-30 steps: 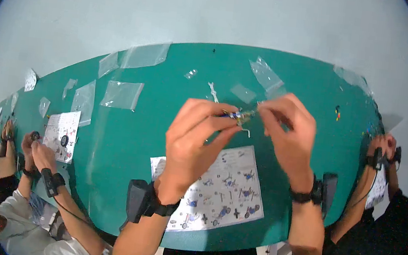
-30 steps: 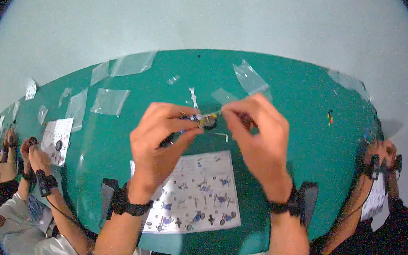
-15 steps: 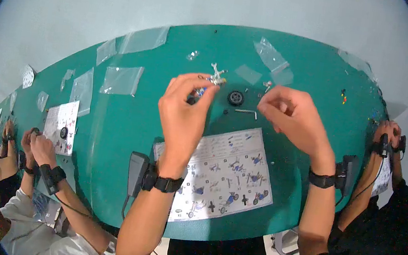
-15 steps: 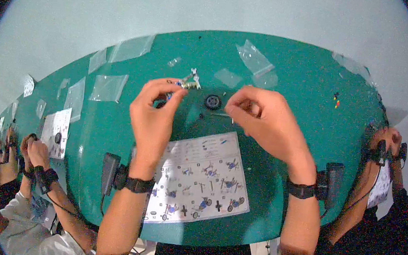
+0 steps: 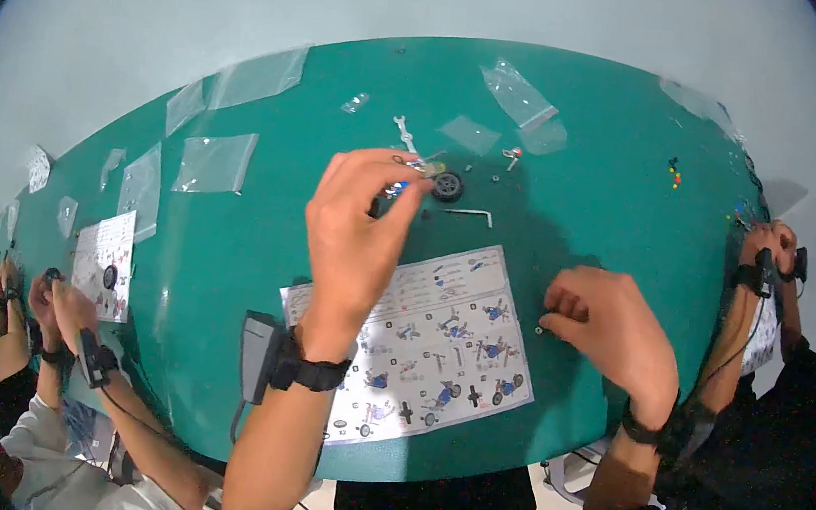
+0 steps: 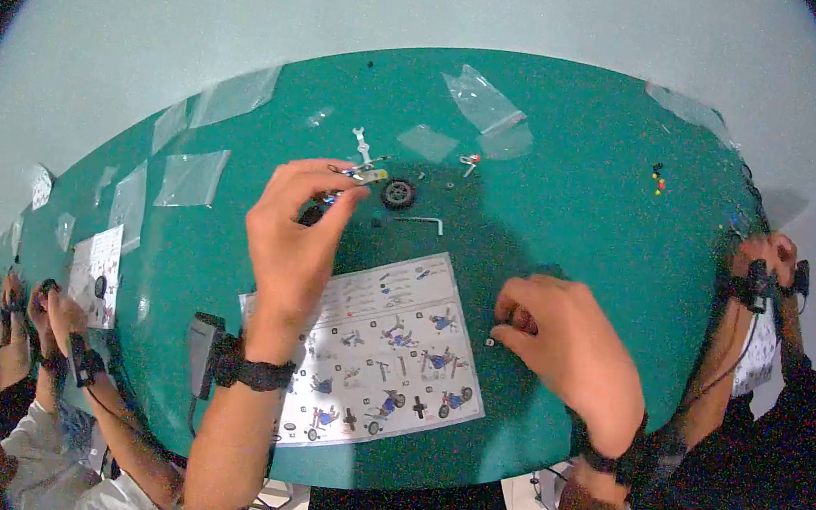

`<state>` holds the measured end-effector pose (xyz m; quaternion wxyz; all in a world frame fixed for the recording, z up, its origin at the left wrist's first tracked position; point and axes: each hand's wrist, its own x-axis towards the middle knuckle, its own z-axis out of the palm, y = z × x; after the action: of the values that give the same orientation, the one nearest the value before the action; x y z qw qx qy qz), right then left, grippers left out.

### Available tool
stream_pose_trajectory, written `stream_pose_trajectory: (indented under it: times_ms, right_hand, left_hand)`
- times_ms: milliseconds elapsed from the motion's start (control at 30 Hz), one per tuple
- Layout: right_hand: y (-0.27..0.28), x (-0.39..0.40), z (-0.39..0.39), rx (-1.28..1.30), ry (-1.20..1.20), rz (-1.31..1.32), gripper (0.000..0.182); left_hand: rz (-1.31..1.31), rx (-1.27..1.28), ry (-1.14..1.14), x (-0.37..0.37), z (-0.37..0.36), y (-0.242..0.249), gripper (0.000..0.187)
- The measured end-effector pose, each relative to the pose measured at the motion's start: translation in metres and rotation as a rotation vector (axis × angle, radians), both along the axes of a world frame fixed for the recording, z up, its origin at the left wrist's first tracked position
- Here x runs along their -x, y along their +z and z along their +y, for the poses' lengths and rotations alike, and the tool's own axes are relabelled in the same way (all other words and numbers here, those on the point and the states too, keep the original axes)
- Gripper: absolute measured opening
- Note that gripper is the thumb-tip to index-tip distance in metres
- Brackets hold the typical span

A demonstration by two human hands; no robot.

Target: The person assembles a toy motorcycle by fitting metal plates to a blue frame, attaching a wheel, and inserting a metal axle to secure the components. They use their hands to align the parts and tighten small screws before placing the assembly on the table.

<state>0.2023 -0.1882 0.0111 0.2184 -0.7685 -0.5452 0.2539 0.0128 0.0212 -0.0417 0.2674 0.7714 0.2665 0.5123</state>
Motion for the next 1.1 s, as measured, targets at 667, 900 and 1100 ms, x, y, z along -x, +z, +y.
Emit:
stream_pose_trajectory:
  times_ms: [667,900,1100]
  right_hand:
    - [0.001,0.017,0.018,0.089,0.14,-0.168,0.011]
    - [0.024,0.01,0.089,-0.559,-0.032,0.061,0.012]
    - [-0.006,0.02,0.093,-0.852,0.098,-0.045,0.017]
  left_hand:
    - [0.005,-0.107,-0.063,0.001,0.004,0.003,0.018]
    - [-0.085,-0.224,-0.108,-0.001,-0.003,0.013,0.023]
    - [-0.078,-0.218,-0.206,0.001,-0.006,0.02,0.028]
